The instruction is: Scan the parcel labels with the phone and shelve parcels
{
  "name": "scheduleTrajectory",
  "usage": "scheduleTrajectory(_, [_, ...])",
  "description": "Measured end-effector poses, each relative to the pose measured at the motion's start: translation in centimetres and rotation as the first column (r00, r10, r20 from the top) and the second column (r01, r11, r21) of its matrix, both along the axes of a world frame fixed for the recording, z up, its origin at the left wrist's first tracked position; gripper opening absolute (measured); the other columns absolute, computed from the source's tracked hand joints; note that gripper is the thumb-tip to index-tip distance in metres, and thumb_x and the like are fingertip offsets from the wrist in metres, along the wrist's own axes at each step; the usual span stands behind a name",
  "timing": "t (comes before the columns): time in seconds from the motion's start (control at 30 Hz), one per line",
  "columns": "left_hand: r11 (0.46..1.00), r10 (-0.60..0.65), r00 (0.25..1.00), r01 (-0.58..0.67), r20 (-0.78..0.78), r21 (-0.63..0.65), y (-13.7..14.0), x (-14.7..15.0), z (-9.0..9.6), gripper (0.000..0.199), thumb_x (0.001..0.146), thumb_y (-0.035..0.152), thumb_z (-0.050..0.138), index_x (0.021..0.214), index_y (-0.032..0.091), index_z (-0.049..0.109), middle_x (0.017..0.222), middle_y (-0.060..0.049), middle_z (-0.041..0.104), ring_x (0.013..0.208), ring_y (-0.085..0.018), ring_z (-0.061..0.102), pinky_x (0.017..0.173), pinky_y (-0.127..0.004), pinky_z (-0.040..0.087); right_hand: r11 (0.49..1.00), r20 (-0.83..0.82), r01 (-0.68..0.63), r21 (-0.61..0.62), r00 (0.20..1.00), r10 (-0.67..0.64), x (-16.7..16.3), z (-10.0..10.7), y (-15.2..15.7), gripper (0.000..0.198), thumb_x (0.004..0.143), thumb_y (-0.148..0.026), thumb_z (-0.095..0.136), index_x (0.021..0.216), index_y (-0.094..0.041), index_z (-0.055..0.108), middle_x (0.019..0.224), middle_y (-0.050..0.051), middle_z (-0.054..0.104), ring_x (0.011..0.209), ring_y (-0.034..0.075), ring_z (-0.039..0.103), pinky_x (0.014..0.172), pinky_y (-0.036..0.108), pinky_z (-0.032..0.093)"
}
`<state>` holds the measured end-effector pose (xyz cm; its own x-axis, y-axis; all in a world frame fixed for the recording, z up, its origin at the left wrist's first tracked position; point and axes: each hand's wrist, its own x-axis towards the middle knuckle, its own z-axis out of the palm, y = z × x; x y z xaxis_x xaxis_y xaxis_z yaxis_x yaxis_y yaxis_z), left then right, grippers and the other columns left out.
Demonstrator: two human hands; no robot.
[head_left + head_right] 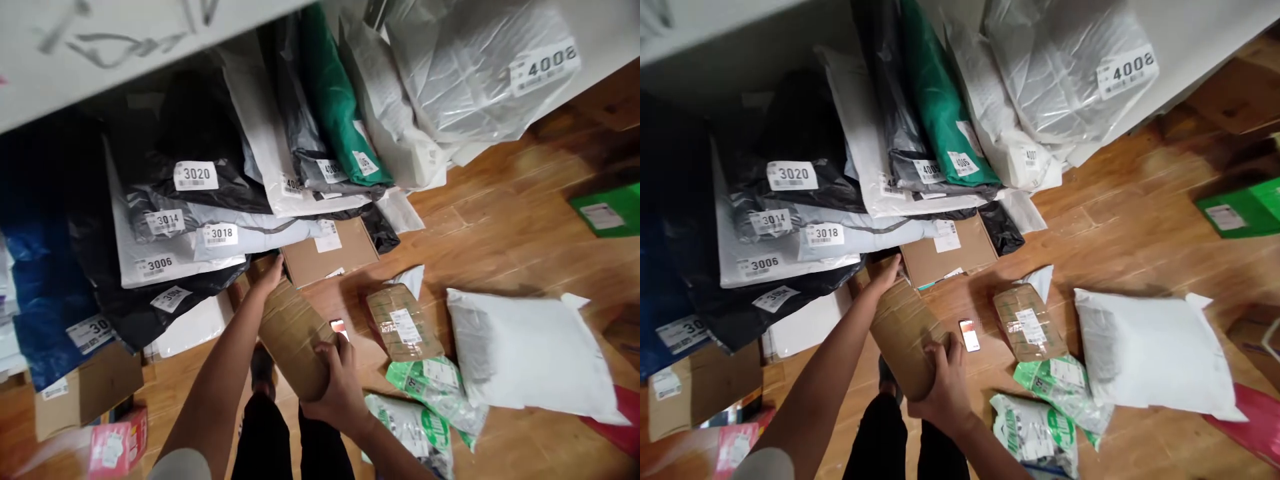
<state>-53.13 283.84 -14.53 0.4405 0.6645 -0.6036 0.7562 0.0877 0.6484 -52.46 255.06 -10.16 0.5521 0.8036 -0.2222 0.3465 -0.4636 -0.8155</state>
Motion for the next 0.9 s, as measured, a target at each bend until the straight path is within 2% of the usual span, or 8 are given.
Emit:
scheduleTrajectory(0.13, [0.999,0.002,0.986,0.004,-0.165,0.035,0.8,-5.0,2.1,0.044,0.085,0.054,0.053,0.095,0.017,0.076,0.108,-0.015,0.074,0.125,-0.037,0.055,0.109,-0.052,0.036,0.998,0.035,-0.062,-0.012,0.997,0.062,1.4,-0.3,1.3,0.086,0.031,-0.019,0.084,0.110,-0.021,0.053,0.140,0.017,0.020,0.125,0.049,0.033,0.103,0.060,0.035])
scheduleTrajectory(0.2, [0.999,-0.038,0.986,0.044,-0.162,0.031,0.8,-6.7,3.3,0.047,0.084,0.057,0.052,0.096,0.018,0.076,0.107,-0.011,0.074,0.122,-0.033,0.057,0.109,-0.047,0.038,0.997,0.051,-0.070,-0.018,0.996,0.071,1.4,-0.7,1.6,0.084,0.032,-0.021,0.084,0.111,-0.022,0.055,0.143,0.017,0.018,0.124,0.050,0.034,0.102,0.062,0.034])
scheduleTrajectory(0.3, [0.987,-0.139,0.982,0.148,-0.128,0.066,0.4,-7.1,4.6,0.052,0.086,0.061,0.047,0.096,0.018,0.075,0.102,-0.008,0.074,0.112,-0.029,0.062,0.104,-0.043,0.043,1.000,0.055,-0.017,-0.004,0.998,0.017,0.3,-1.1,1.9,0.079,0.037,-0.021,0.080,0.112,-0.022,0.054,0.145,0.017,0.017,0.128,0.052,0.030,0.102,0.065,0.033])
scheduleTrajectory(0.43, [0.942,-0.192,0.973,0.218,-0.125,0.256,-0.5,-6.2,5.5,0.044,0.088,0.054,0.046,0.091,0.020,0.073,0.096,-0.008,0.069,0.104,-0.026,0.063,0.098,-0.041,0.047,0.990,0.013,0.135,0.038,0.991,-0.135,-2.4,-0.7,2.7,0.081,0.039,-0.016,0.075,0.116,-0.023,0.050,0.146,0.017,0.018,0.131,0.051,0.030,0.102,0.063,0.035])
scheduleTrajectory(0.6, [0.835,-0.110,0.994,0.094,-0.004,0.542,-2.1,-6.5,6.4,0.035,0.087,0.049,0.054,0.103,0.020,0.067,0.100,-0.009,0.066,0.096,-0.024,0.062,0.090,-0.039,0.050,0.959,0.052,0.259,0.114,0.962,-0.266,-5.0,-0.4,3.9,0.082,0.045,-0.016,0.075,0.120,-0.028,0.046,0.150,0.015,0.014,0.133,0.054,0.029,0.101,0.070,0.033])
scheduleTrajectory(0.77, [0.681,-0.071,0.996,0.006,0.058,0.732,-1.3,-6.7,4.5,0.040,0.091,0.050,0.050,0.107,0.017,0.066,0.105,-0.012,0.060,0.100,-0.024,0.062,0.091,-0.037,0.051,0.953,0.149,0.258,0.160,0.948,-0.281,-5.7,-2.9,6.5,0.080,0.052,-0.020,0.075,0.127,-0.027,0.046,0.150,0.015,0.012,0.133,0.053,0.029,0.101,0.073,0.031])
scheduleTrajectory(0.83, [0.648,-0.094,0.996,0.067,-0.008,0.759,-0.4,-6.3,3.0,0.043,0.092,0.050,0.047,0.110,0.016,0.066,0.109,-0.015,0.063,0.107,-0.028,0.060,0.096,-0.040,0.048,0.947,0.159,0.282,0.154,0.939,-0.305,-5.8,-4.7,8.2,0.084,0.052,-0.019,0.075,0.131,-0.025,0.045,0.149,0.016,0.012,0.133,0.052,0.028,0.103,0.072,0.031])
scheduleTrajectory(0.9, [0.653,-0.132,0.984,0.178,-0.121,0.736,0.8,-5.5,1.5,0.047,0.094,0.048,0.044,0.121,0.014,0.062,0.117,-0.018,0.064,0.113,-0.030,0.058,0.099,-0.043,0.046,0.942,0.150,0.308,0.134,0.933,-0.326,-5.8,-6.6,10.1,0.092,0.050,-0.018,0.075,0.136,-0.023,0.044,0.148,0.017,0.012,0.132,0.051,0.028,0.104,0.070,0.029])
